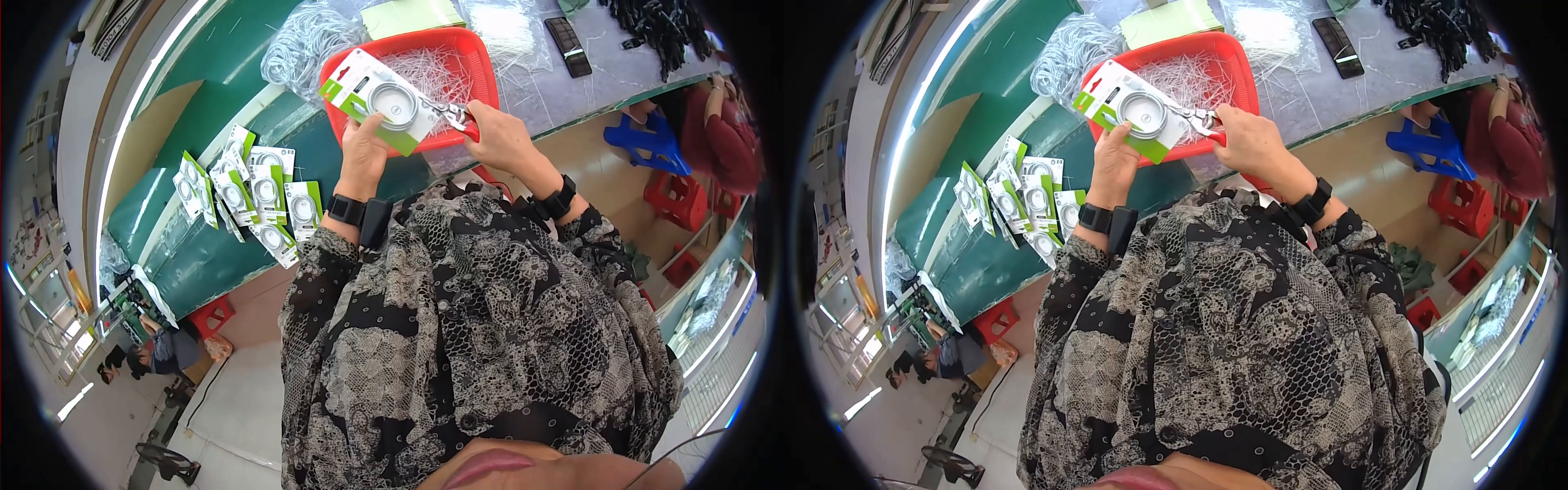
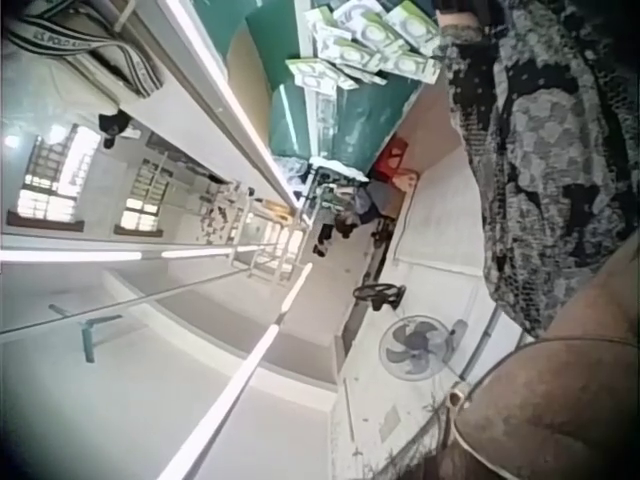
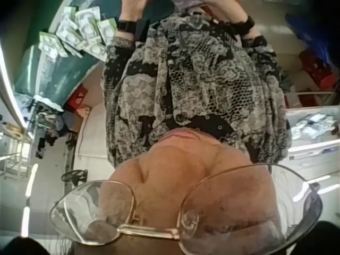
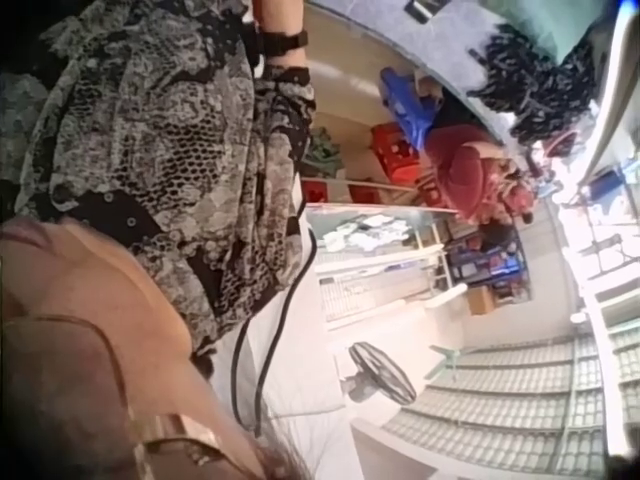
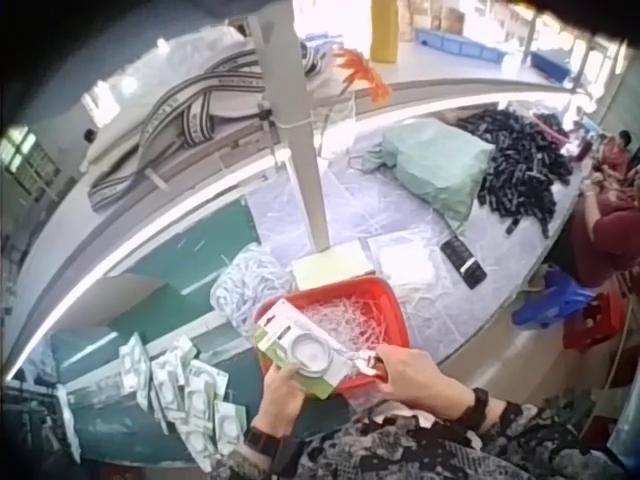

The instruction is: The person picks up a packaged cable, uses shears to cut the plastic tie from the back of the card, and places it back on the table. This process is repeated for several other packaged cables, one at a time.

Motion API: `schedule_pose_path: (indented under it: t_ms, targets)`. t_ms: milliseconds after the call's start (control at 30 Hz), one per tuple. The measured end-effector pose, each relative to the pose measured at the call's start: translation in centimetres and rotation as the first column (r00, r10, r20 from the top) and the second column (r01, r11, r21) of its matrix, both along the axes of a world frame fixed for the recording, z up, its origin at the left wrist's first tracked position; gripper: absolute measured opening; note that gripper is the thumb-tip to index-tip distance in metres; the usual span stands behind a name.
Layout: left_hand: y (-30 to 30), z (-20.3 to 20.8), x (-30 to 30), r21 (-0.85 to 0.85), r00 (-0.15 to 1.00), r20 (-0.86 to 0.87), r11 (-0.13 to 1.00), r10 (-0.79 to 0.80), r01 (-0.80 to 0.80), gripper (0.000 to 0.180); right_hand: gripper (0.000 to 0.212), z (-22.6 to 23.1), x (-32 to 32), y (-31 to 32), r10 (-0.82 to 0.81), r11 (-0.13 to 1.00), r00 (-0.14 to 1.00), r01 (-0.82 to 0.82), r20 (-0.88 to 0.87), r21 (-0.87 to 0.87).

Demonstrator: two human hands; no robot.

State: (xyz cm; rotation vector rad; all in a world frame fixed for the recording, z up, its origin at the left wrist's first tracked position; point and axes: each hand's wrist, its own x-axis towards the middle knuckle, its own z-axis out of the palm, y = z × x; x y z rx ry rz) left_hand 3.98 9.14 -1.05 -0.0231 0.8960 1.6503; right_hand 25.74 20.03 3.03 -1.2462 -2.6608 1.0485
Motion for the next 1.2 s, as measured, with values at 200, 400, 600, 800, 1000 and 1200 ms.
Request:
schedule_pose_path:
  t_ms: [200,400,600,800,1000,1200]
  targets:
    - [-0.2,1.1,0.7,0.054,0.984,-0.101,0.989,0.144,-0.140,0.046,0.029,1.4,-0.5,-0.6,0.159,0.930,0.986,-0.164,0.044,0.330]
    - [-0.1,1.6,1.0,0.098,0.976,-0.118,0.980,0.183,-0.172,0.052,0.029,1.8,-1.1,-1.2,0.164,0.921,0.983,-0.183,0.082,0.343]
    - [0.3,2.6,1.9,0.117,0.970,-0.120,0.973,0.211,-0.197,0.052,0.026,1.7,-1.5,-1.3,0.164,0.902,0.985,-0.175,0.063,0.394]
    - [0.3,2.4,2.0,0.127,0.961,-0.158,0.970,0.227,-0.208,0.055,0.022,1.0,-2.0,-1.0,0.110,0.953,0.982,-0.147,0.150,0.264]
    - [0.4,2.3,2.2,0.146,0.958,-0.135,0.962,0.252,-0.232,0.054,0.025,-1.0,-4.1,-1.5,-0.183,0.967,0.902,0.094,-0.391,-0.236]
    - [0.2,2.9,2.7,0.175,0.981,-0.057,0.969,0.184,-0.172,0.054,0.030,-2.4,-7.6,-1.3,-0.227,0.969,0.861,0.154,-0.456,-0.191]
